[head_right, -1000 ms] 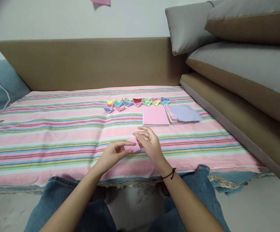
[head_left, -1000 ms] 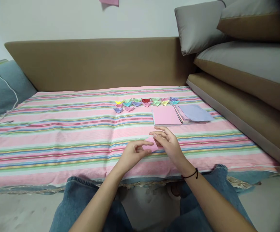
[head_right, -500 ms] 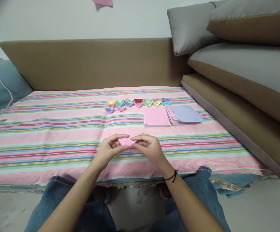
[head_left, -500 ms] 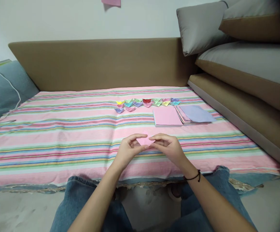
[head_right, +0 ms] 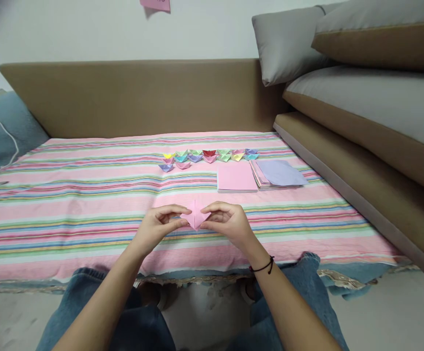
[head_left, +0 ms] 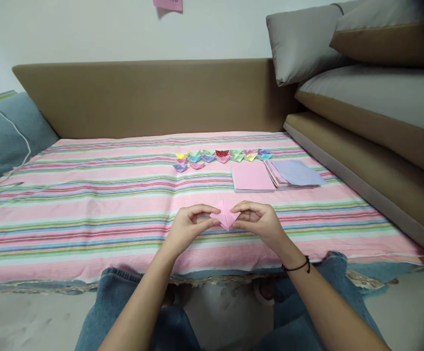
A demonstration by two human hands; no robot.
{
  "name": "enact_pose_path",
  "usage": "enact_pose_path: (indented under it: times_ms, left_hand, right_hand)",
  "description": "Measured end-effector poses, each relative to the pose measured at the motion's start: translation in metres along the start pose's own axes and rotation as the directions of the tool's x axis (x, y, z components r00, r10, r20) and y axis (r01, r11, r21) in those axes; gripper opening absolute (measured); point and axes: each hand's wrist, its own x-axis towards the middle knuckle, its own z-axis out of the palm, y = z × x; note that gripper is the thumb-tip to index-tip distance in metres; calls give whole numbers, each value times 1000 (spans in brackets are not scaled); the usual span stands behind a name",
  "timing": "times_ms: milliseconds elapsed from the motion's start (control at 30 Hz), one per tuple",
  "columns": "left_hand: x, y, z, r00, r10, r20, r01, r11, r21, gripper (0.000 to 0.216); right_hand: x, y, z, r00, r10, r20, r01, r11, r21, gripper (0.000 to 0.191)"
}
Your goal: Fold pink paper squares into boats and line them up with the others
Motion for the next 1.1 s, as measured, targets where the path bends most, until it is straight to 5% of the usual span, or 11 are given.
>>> enact_pose_path:
  times_ms: [633,800,900,1100]
  left_hand:
    - [-2,-4,16,988,52,-145,-48,998,32,18]
    - [-4,-5,19,990,130,-55,-127,990,56,31]
    - [-3,-8,21,984,171,-41,-163,973,165,18]
    - [0,-15,21,950,270,-159,-233,947,219,11]
  right_hand:
    - [-2,1,4,992,-108,-64,96,980,-173,19]
    - [-2,0,4,976,-199,-83,167,942,-292,11]
    - [-2,0,6,971,-233,-50,202,917,-343,9]
    - [-5,7,12,987,-109,-119,86,979,-185,15]
